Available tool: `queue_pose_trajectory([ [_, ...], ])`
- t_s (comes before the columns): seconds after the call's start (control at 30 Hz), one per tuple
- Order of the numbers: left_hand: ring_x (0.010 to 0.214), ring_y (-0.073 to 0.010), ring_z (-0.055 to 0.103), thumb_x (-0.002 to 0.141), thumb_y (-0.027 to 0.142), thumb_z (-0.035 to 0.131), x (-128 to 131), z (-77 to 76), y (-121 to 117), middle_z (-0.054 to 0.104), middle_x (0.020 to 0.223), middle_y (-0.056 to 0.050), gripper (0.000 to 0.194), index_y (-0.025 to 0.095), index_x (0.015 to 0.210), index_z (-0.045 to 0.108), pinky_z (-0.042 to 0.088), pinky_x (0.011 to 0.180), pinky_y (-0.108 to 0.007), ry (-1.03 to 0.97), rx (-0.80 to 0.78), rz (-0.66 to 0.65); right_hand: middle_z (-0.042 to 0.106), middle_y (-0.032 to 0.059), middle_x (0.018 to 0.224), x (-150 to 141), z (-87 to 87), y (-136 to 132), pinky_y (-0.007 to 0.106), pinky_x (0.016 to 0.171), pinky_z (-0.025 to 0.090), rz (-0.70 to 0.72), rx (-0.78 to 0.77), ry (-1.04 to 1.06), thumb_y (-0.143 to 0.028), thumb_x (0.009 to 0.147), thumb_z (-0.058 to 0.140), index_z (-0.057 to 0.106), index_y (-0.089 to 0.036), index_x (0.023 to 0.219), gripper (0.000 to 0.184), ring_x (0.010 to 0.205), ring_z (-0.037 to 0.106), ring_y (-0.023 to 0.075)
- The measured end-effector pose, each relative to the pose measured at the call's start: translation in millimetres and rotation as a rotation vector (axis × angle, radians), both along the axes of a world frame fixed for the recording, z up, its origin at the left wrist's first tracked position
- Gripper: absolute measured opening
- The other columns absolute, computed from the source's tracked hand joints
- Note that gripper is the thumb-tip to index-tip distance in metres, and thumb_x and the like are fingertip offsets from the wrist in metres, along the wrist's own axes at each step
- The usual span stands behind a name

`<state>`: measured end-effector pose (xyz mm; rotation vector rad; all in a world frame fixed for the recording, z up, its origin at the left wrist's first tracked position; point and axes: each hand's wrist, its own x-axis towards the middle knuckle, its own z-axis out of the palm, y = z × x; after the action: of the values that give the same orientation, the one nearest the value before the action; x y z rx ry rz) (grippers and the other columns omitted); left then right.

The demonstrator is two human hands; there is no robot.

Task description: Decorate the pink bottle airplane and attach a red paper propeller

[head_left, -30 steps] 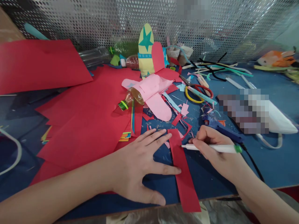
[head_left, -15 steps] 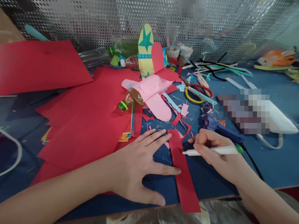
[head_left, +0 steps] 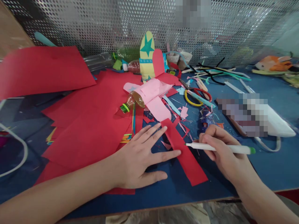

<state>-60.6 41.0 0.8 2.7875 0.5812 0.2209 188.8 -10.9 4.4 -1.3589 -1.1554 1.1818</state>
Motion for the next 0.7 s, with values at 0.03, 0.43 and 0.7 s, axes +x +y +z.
queue_pose_trajectory([
  [0.03, 0.141, -0.0396, 0.014, 0.091, 0.05, 0.047, -0.1, -0.4, -0.3, 0.012, 0.155, -0.014, 0.057, 0.039, 0.144, 0.029, 0.022, 0.106, -0.063, 0.002, 0.003, 0.0, 0.041, -0.0078, 0.044, 0.6, -0.2, 0.4, 0.026, 0.058, 0.038, -0.003, -0.002, -0.006, -0.03, 0.09, 0.052, 0.046, -0.022, 0.063, 0.028, 0.045, 0.036, 0.0098],
  [0.43, 0.138, -0.0379, 0.024, 0.085, 0.058, 0.051, 1.1, -1.4, 0.4, 0.032, 0.148, -0.01, 0.049, 0.04, 0.131, 0.051, 0.023, 0.107, -0.062, -0.052, -0.002, -0.112, 0.042, -0.0086, 0.044, -2.1, 0.4, -2.0, 0.026, 0.062, 0.04, 0.141, -0.047, -0.027, -0.033, 0.09, 0.052, 0.045, -0.023, 0.067, 0.026, 0.046, 0.038, 0.0101],
  [0.7, 0.134, -0.037, 0.031, 0.084, 0.061, 0.052, 0.9, -0.4, 1.0, 0.04, 0.142, -0.012, 0.05, 0.038, 0.127, 0.055, 0.026, 0.106, -0.061, -0.055, -0.003, -0.144, 0.041, -0.008, 0.05, -5.9, 4.4, -2.0, 0.022, 0.043, 0.028, 0.242, -0.051, -0.296, -0.028, 0.085, 0.055, 0.04, -0.023, 0.066, 0.024, 0.044, 0.035, 0.0089],
])
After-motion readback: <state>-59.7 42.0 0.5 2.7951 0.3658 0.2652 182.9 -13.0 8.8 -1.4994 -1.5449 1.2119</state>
